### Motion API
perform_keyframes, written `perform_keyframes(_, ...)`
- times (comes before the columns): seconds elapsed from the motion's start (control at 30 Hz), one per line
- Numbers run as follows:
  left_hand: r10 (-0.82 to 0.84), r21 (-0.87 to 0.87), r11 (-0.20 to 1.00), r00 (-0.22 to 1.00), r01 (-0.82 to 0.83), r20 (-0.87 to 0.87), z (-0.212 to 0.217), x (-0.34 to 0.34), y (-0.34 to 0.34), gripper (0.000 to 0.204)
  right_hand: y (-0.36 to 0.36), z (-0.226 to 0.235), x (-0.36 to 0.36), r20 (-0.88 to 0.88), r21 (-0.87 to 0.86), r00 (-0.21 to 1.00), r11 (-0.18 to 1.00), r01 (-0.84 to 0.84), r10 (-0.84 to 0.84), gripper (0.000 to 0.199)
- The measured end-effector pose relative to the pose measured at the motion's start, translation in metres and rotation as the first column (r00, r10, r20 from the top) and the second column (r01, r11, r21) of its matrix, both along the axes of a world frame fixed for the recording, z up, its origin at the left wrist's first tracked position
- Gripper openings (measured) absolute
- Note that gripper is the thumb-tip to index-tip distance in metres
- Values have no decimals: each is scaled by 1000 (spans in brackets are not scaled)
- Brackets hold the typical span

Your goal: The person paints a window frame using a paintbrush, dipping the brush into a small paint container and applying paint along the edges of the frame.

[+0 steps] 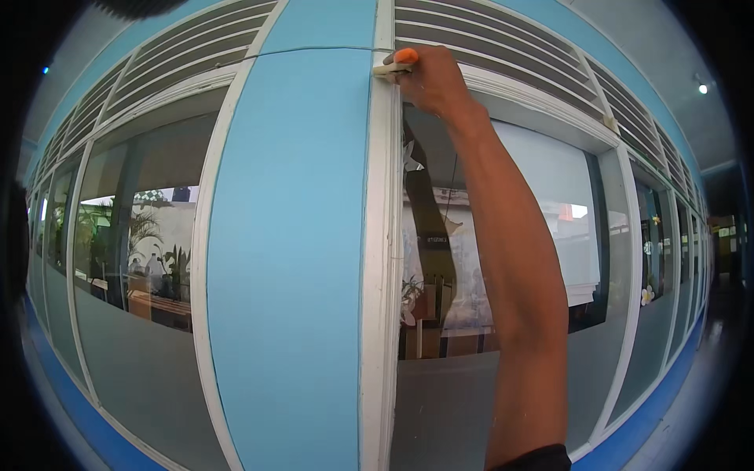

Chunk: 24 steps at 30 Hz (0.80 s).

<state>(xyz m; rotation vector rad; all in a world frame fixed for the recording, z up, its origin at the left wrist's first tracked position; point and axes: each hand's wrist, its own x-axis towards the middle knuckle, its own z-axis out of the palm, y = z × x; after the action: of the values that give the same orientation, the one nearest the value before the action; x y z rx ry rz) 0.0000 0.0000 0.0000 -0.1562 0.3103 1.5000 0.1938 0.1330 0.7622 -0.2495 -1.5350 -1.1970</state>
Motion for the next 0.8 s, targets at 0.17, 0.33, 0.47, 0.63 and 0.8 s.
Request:
perform_keyframes(0.17, 52, -13, 999, 997, -53, -59, -8, -4, 4, 61, -6, 10, -1, -118, 37, 985, 992, -123, 126, 23)
perform_keyframes(0.33, -39, 370, 927, 969, -56, 246, -10, 6, 6, 62, 6, 23, -10, -66, 180, 997, 984, -13, 25, 22)
perform_keyframes(0.47, 91, 8, 996, 993, -92, 71, 4, 3, -2, 63, 15, 19, -11, -66, 101, 998, 995, 1, 6, 23)
perform_keyframes(0.63, 6, 168, 985, 988, -32, 152, -7, -3, -8, 63, 22, 9, -5, 22, 135, 999, 990, -47, 44, 26)
perform_keyframes(0.8, -13, 193, 981, 988, -17, 152, -17, -5, -5, 69, 18, -1, -1, 4, 39, 999, 998, -40, 40, 28)
